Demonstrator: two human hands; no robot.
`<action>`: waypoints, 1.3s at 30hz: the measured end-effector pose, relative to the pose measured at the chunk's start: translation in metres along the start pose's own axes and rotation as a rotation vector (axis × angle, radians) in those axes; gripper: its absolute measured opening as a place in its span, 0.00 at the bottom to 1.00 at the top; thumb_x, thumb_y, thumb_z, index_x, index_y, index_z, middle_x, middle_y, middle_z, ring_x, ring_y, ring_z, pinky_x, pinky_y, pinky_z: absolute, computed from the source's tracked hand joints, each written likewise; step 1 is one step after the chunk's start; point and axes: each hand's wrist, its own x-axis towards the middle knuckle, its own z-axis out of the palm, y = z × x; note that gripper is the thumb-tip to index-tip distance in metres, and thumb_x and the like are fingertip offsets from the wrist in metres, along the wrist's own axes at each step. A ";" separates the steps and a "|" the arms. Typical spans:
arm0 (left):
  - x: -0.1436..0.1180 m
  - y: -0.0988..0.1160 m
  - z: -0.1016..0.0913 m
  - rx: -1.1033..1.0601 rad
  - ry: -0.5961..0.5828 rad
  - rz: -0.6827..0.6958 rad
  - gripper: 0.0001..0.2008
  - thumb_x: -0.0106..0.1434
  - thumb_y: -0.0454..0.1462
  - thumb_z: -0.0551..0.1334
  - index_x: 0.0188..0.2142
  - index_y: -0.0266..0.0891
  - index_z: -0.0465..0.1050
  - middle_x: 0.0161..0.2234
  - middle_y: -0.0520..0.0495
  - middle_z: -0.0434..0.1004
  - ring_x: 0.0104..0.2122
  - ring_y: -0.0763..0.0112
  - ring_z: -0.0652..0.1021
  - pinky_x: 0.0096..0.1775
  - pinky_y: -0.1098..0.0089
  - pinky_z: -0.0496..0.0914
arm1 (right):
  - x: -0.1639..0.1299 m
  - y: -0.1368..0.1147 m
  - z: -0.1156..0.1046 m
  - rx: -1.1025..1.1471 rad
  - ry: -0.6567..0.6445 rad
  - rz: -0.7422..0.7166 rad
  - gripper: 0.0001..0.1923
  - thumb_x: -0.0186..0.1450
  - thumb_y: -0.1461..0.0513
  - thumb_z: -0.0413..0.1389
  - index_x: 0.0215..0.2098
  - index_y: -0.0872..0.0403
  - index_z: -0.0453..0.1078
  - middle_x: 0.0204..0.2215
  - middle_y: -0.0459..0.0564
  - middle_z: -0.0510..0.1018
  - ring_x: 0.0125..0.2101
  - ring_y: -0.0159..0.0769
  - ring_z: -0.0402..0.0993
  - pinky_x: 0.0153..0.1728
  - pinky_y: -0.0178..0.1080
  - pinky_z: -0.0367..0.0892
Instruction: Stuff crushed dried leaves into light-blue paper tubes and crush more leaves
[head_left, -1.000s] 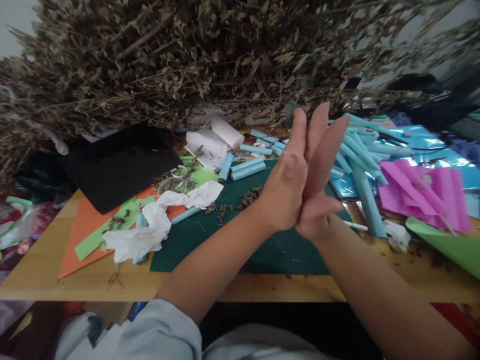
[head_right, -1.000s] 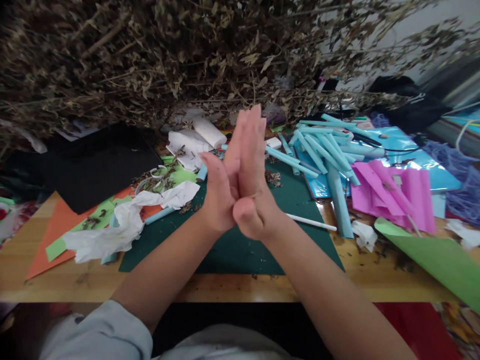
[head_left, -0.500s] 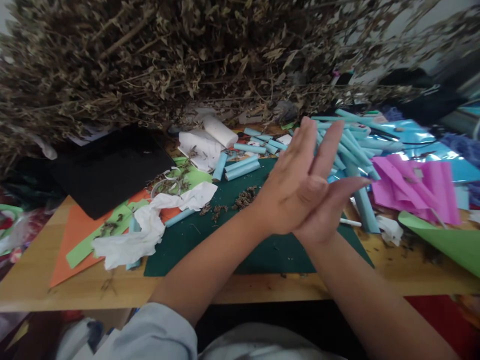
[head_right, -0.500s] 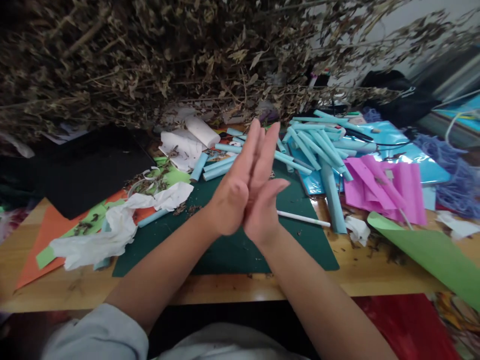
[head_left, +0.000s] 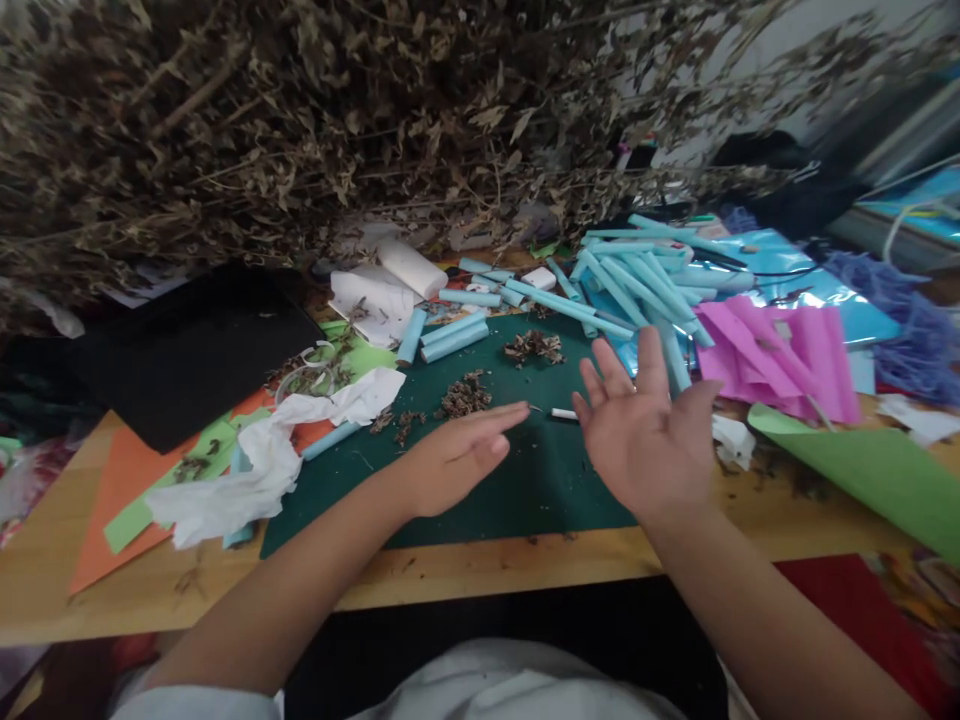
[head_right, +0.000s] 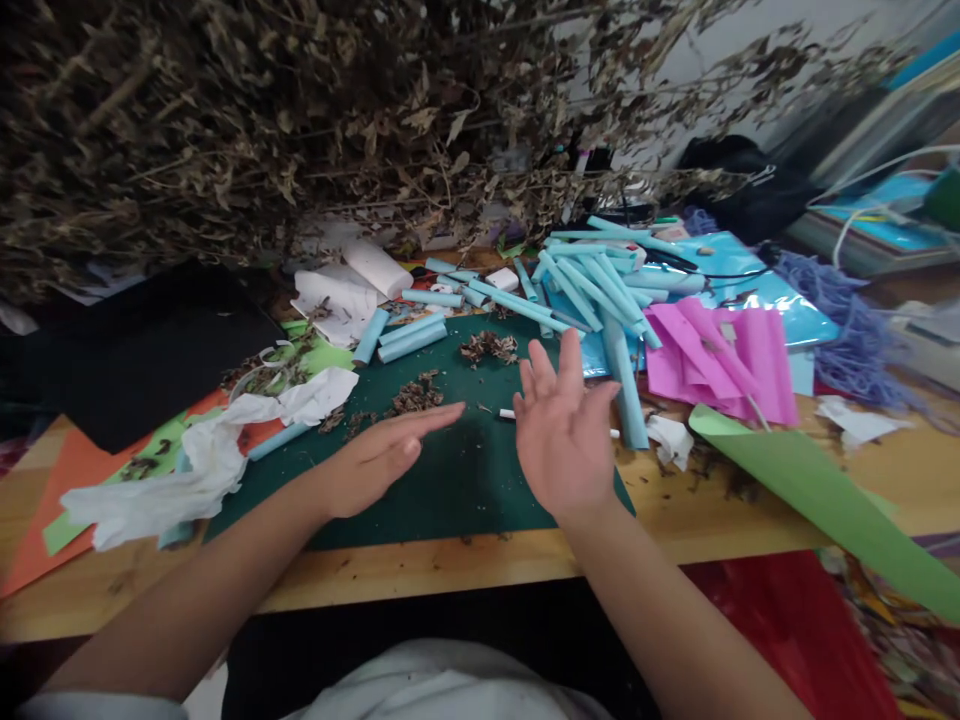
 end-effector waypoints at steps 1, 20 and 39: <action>-0.009 -0.002 -0.005 0.081 0.003 -0.044 0.22 0.62 0.44 0.42 0.52 0.38 0.57 0.53 0.47 0.59 0.53 0.71 0.60 0.54 0.66 0.54 | -0.007 0.004 -0.009 -0.071 -0.034 -0.026 0.29 0.59 0.50 0.13 0.57 0.41 0.28 0.57 0.46 0.46 0.55 0.33 0.45 0.51 0.49 0.49; 0.002 0.002 0.047 0.917 -0.114 0.019 0.05 0.58 0.33 0.50 0.29 0.38 0.63 0.30 0.48 0.66 0.32 0.64 0.67 0.29 0.64 0.60 | 0.025 0.028 0.000 -1.615 -0.465 -0.427 0.03 0.57 0.63 0.51 0.28 0.52 0.67 0.48 0.48 0.63 0.50 0.45 0.53 0.46 0.53 0.48; -0.007 -0.009 0.006 0.746 0.192 -0.078 0.07 0.59 0.34 0.49 0.28 0.39 0.64 0.27 0.50 0.69 0.28 0.69 0.69 0.29 0.68 0.63 | 0.062 0.031 0.046 -1.466 -0.552 -0.354 0.03 0.57 0.67 0.48 0.29 0.54 0.62 0.26 0.46 0.70 0.29 0.33 0.65 0.27 0.31 0.55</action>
